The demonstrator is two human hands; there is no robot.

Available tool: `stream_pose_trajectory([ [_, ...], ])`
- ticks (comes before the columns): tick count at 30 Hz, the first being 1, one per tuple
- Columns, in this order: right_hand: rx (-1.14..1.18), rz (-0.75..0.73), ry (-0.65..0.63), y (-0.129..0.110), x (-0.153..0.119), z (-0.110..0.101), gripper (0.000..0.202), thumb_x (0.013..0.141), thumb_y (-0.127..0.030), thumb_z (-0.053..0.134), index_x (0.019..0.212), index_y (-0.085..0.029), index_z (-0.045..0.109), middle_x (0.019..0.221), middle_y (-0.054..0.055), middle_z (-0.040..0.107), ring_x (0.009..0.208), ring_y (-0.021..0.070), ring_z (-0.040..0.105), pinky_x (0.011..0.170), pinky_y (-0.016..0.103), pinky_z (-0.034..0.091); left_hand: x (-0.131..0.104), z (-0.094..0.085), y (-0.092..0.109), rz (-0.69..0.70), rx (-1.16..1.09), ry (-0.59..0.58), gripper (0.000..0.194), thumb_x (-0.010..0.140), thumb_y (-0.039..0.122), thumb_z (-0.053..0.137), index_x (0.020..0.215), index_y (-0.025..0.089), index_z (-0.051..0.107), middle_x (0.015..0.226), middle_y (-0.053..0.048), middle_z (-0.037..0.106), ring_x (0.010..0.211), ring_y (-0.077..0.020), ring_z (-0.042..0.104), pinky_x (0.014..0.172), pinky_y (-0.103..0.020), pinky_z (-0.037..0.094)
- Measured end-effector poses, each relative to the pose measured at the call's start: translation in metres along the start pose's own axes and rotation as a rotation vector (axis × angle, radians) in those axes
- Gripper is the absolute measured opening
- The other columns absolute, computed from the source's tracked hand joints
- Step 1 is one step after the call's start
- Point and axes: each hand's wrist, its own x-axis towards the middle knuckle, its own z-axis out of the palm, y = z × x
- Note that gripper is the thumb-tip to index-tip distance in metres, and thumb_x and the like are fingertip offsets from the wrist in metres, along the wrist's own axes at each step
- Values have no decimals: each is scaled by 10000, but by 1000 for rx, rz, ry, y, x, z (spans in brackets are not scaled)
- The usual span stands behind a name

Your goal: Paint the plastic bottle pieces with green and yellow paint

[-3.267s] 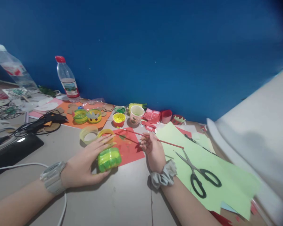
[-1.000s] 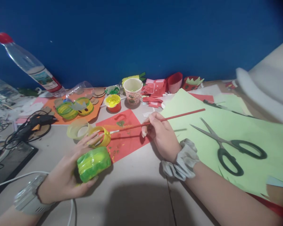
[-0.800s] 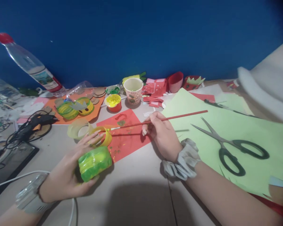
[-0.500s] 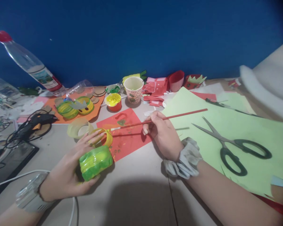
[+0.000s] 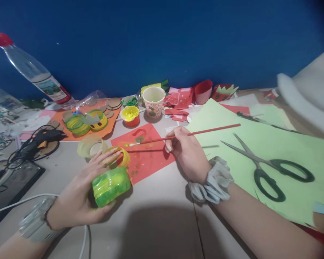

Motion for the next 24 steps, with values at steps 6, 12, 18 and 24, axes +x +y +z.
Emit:
stream_pose_trajectory([
  [6,11,11,0,1,1,-1,247,855,-370,536,752,-149,491,545,-22,445,516,90,435,519,172,373,2,0,1,5,1,-4,698,713,293,662,1354,216,396,1525,-129,380,1407,-351,335,1167,-549,238],
  [12,79,26,42,-1,1,-1,269,822,-390,593,747,-146,509,531,-26,411,492,85,403,500,170,360,0,-1,0,15,-24,16,686,687,281,678,1319,200,423,1499,-144,417,1405,-353,335,1177,-561,188],
  [18,119,29,66,-5,3,4,537,724,-589,752,905,-113,581,726,37,547,622,99,497,587,172,453,-6,-1,-1,4,-97,24,718,711,298,669,1357,212,369,1453,-162,476,1384,-357,373,1170,-596,130],
  [24,78,-36,34,-16,-6,14,370,806,-464,739,831,-153,541,612,-24,437,590,85,426,574,152,412,-11,-5,6,66,-99,155,666,687,214,670,1298,234,406,1310,-140,600,1358,-366,396,1142,-637,178],
])
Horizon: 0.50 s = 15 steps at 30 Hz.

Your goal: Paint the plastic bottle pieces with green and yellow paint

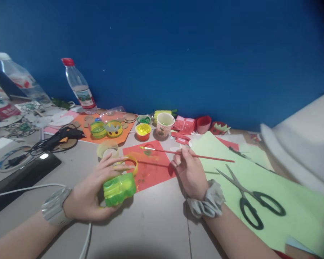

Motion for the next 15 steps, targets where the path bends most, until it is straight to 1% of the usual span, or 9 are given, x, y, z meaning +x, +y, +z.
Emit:
stream_pose_trajectory([
  [2,-23,2,-53,-14,-8,10,314,860,-427,673,796,-158,525,578,-24,411,575,96,423,569,168,408,-2,0,3,-17,-56,65,669,676,198,667,1297,222,419,1273,-147,607,1309,-357,454,1099,-582,329],
  [3,-46,8,-96,-22,-14,16,302,881,-415,646,780,-157,523,569,-19,417,565,101,427,562,177,407,-3,-1,5,-19,-84,97,676,672,191,666,1301,216,421,1264,-150,606,1288,-349,476,1066,-546,395],
  [4,-79,19,-150,-32,-21,23,310,903,-406,620,755,-152,520,571,-5,441,566,109,445,563,186,409,-4,-1,6,-18,-101,115,682,670,186,666,1307,212,423,1264,-150,604,1278,-342,486,1042,-520,434],
  [6,-188,27,-289,-48,-36,37,307,957,-396,566,769,-156,533,585,8,493,541,108,465,554,189,402,-6,-1,9,-8,-104,121,691,677,183,655,1327,208,422,1288,-148,597,1297,-336,475,1043,-509,447],
  [7,-243,16,-339,-55,-44,43,305,986,-393,527,785,-163,541,597,9,507,559,112,484,580,195,416,-6,-1,11,1,-103,118,699,683,187,646,1343,205,414,1306,-148,593,1309,-336,468,1055,-512,439],
  [8,-299,9,-362,-61,-50,48,304,1005,-389,501,801,-169,547,609,5,515,565,107,490,600,195,423,-7,-1,12,7,-102,116,708,689,193,640,1356,203,403,1322,-149,590,1312,-334,473,1062,-511,435],
  [11,-442,-30,-360,-68,-60,56,313,1028,-387,471,814,-177,562,633,-2,513,588,96,499,604,183,417,-8,-2,15,-5,-99,152,695,699,216,642,1352,212,405,1299,-143,627,1227,-314,573,1017,-454,492],
  [13,-501,-68,-340,-69,-58,54,311,1027,-382,473,808,-179,561,630,-2,506,584,96,492,586,180,409,-8,-3,17,-19,-101,176,660,700,217,650,1324,222,434,1251,-127,666,1139,-290,642,952,-395,544],
  [15,-518,-110,-311,-70,-53,50,295,1018,-365,485,796,-182,552,613,-2,494,572,101,480,576,181,407,-8,-4,17,-1,-110,194,638,696,212,651,1303,223,456,1229,-120,683,1093,-278,669,916,-372,564],
])
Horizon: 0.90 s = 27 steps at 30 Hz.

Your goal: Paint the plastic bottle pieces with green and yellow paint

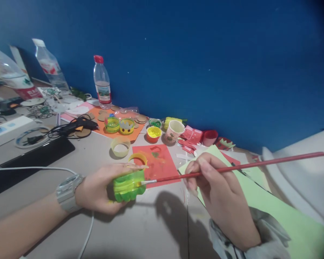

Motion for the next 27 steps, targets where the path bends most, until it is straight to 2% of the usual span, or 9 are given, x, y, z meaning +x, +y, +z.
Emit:
stream_pose_trajectory([
  [3,61,-3,43,2,4,-5,275,992,-353,516,774,-185,531,582,-1,463,553,114,458,535,179,396,2,-2,1,27,-18,13,637,680,198,654,1290,215,472,1227,-128,685,1075,-278,678,912,-382,568],
  [5,99,23,15,3,4,-5,289,993,-377,511,775,-187,522,586,2,466,565,123,467,541,186,408,3,-3,2,25,-31,15,649,673,188,651,1297,206,475,1231,-134,682,1080,-280,676,914,-379,568],
  [9,7,17,-28,3,3,-6,283,1008,-396,502,814,-192,531,654,10,519,614,120,498,609,197,432,4,-3,2,46,-51,25,669,671,175,654,1315,201,477,1244,-136,674,1125,-286,652,955,-392,545],
  [12,41,-7,44,1,4,-7,262,994,-356,521,793,-190,530,604,-1,479,567,113,469,550,181,403,3,-3,1,55,-64,32,681,667,168,660,1322,206,474,1252,-136,670,1143,-286,641,967,-401,537],
  [17,8,27,-42,-1,4,-6,303,999,-411,522,804,-181,553,637,10,511,568,116,497,556,198,430,4,-3,1,77,-78,54,675,668,160,646,1320,216,480,1249,-129,672,1140,-291,643,959,-405,542],
  [19,-25,19,-22,-2,6,-9,303,995,-405,530,799,-177,563,630,13,510,564,112,486,548,190,422,5,-4,1,90,-71,65,671,658,158,653,1306,215,490,1239,-132,678,1128,-293,651,955,-401,546],
  [22,83,17,42,-1,10,-11,281,980,-348,543,755,-180,535,578,1,466,533,114,451,508,183,394,5,-5,2,90,-76,73,668,644,148,668,1289,212,503,1232,-146,680,1114,-297,659,954,-411,546],
  [27,166,77,-24,10,13,-8,292,997,-363,514,764,-188,534,572,5,470,532,123,466,502,191,397,0,-5,1,86,-133,68,719,623,122,677,1303,271,498,1300,-138,637,1166,-325,623,974,-501,525],
])
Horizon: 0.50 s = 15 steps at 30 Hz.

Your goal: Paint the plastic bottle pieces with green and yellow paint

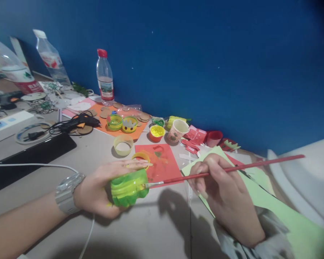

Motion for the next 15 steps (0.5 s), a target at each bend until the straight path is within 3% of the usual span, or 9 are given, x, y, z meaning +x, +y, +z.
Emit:
stream_pose_trajectory([
  [4,-4,-5,92,8,4,-2,298,977,-337,541,736,-166,504,573,1,446,537,100,429,531,174,385,-2,1,-1,-25,-5,0,756,624,147,701,1334,288,483,1313,-126,628,1190,-347,602,970,-538,525],
  [9,87,11,23,12,4,3,308,985,-399,528,757,-191,542,492,-8,387,499,119,414,508,193,381,-1,1,-1,5,41,-34,648,634,171,702,1263,250,568,1319,-127,624,1198,-335,599,1013,-490,506],
  [15,105,4,82,15,5,1,289,945,-377,592,741,-176,550,516,-10,391,502,106,404,511,185,377,0,1,-1,-14,21,-45,724,643,182,717,1328,262,498,1315,-143,626,1198,-341,597,995,-505,508],
])
